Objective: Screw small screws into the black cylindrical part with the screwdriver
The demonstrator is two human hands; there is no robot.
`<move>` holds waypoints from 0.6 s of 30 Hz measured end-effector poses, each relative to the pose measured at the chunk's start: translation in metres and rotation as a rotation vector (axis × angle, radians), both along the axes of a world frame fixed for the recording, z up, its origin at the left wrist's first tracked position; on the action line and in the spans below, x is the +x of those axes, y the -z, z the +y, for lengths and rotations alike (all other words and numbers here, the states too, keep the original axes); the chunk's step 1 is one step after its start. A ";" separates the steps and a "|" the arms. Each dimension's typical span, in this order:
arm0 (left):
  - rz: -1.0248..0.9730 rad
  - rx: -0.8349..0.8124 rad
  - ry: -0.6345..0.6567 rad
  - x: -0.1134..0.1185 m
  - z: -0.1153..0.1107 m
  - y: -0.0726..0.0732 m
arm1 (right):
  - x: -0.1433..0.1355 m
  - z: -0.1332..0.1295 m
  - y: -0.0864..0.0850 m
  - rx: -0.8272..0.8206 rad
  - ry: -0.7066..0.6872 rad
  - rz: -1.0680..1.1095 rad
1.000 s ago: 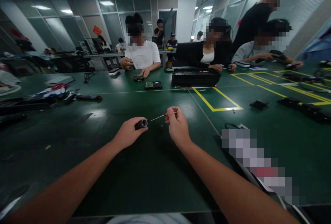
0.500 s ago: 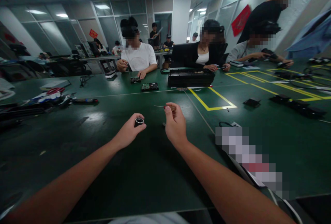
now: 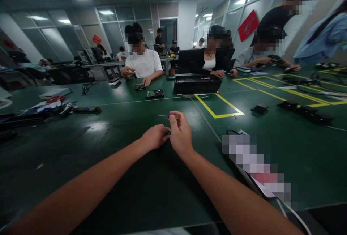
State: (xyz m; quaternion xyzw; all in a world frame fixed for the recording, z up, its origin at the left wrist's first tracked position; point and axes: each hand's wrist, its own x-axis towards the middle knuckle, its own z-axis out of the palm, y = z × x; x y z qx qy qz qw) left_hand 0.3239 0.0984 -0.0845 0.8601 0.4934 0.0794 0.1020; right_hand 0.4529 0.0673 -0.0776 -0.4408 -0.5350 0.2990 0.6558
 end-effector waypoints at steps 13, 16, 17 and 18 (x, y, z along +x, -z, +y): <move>-0.520 -0.351 -0.211 -0.089 0.002 -0.017 | -0.002 0.000 0.000 -0.045 -0.054 0.038; -0.842 -0.431 -0.415 -0.129 -0.007 -0.023 | -0.003 0.000 0.002 -0.053 -0.065 0.038; -0.989 -0.463 -0.499 -0.143 -0.010 -0.027 | -0.003 0.001 0.003 -0.051 -0.061 0.040; -1.141 -0.490 -0.577 -0.157 -0.013 -0.031 | -0.004 0.002 0.004 -0.048 -0.057 0.044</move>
